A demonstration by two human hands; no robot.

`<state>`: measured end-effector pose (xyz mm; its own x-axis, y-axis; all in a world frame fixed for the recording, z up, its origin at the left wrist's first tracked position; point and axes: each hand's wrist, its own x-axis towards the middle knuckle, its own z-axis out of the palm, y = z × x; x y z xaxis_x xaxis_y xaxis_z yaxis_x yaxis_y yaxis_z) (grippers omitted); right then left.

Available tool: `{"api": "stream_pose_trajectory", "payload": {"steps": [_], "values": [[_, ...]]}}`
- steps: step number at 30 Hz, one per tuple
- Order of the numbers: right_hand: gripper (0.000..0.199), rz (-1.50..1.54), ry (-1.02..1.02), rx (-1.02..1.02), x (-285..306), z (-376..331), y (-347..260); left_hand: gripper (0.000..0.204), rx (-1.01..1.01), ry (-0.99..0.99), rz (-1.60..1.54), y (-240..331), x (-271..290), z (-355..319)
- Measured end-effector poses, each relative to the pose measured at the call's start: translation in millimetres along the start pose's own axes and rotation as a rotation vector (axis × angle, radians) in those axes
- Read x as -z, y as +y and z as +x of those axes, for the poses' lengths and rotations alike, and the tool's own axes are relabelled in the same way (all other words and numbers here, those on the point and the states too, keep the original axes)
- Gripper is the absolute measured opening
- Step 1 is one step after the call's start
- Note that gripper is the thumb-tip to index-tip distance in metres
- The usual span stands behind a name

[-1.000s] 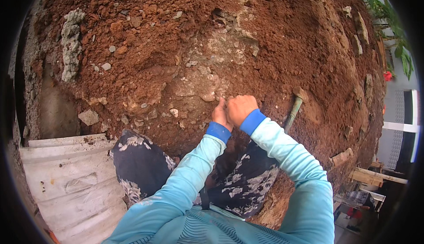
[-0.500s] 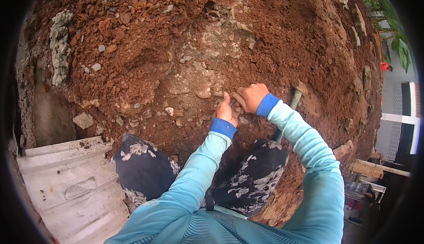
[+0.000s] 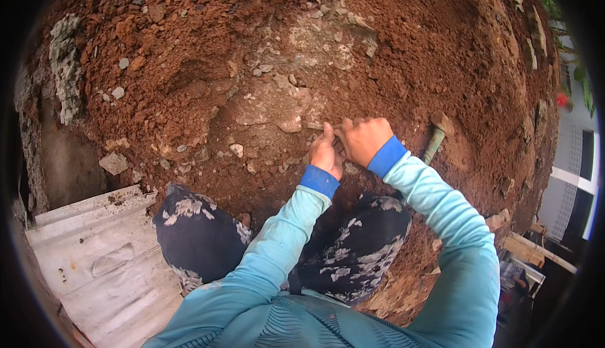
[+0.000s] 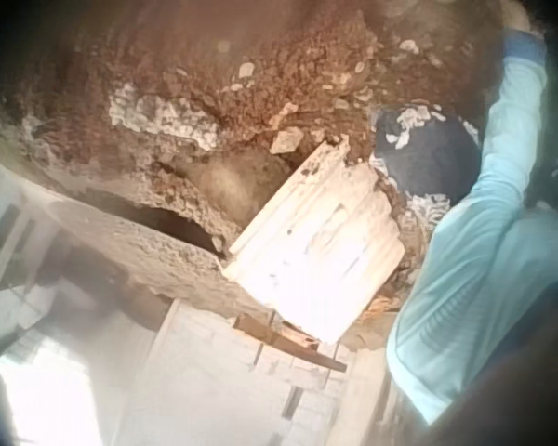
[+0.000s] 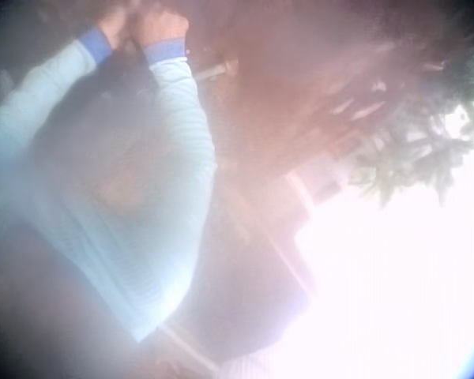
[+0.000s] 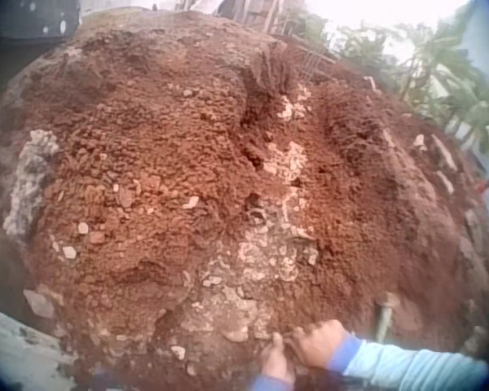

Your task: The person uses a hammer to break rocks embedded in a dirt mound. They repeatedly strike the rocks, remove fragments by hand, and clear loose soil to expose more rock surfaces.

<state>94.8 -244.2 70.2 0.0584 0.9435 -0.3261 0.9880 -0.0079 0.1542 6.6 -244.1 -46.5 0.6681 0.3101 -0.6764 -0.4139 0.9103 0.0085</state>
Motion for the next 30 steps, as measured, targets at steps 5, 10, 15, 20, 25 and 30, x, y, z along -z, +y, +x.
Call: {"api": "stream_pose_trajectory", "payload": {"steps": [5,10,15,20,25,30], "values": [[0.026,-0.002,-0.045,0.022,11,-2,-6,0.036,0.017,0.019,0.054,11,-5,0],[0.024,0.051,0.124,-0.007,-1,-3,11,0.031,0.017,0.075,0.092,16,-16,7],[0.028,0.101,0.069,-0.102,-19,-31,15,0.029,0.106,0.18,0.343,2,-18,-7],[0.028,0.104,0.061,-0.132,-13,-6,7,0.034,0.053,0.173,0.341,20,-19,-3],[0.029,0.209,0.131,-0.021,-26,-13,46,0.034,0.053,0.141,0.564,13,-23,15],[0.031,0.069,-0.139,-0.304,22,-5,-9,0.033,0.004,0.189,0.393,12,-16,2]]}}
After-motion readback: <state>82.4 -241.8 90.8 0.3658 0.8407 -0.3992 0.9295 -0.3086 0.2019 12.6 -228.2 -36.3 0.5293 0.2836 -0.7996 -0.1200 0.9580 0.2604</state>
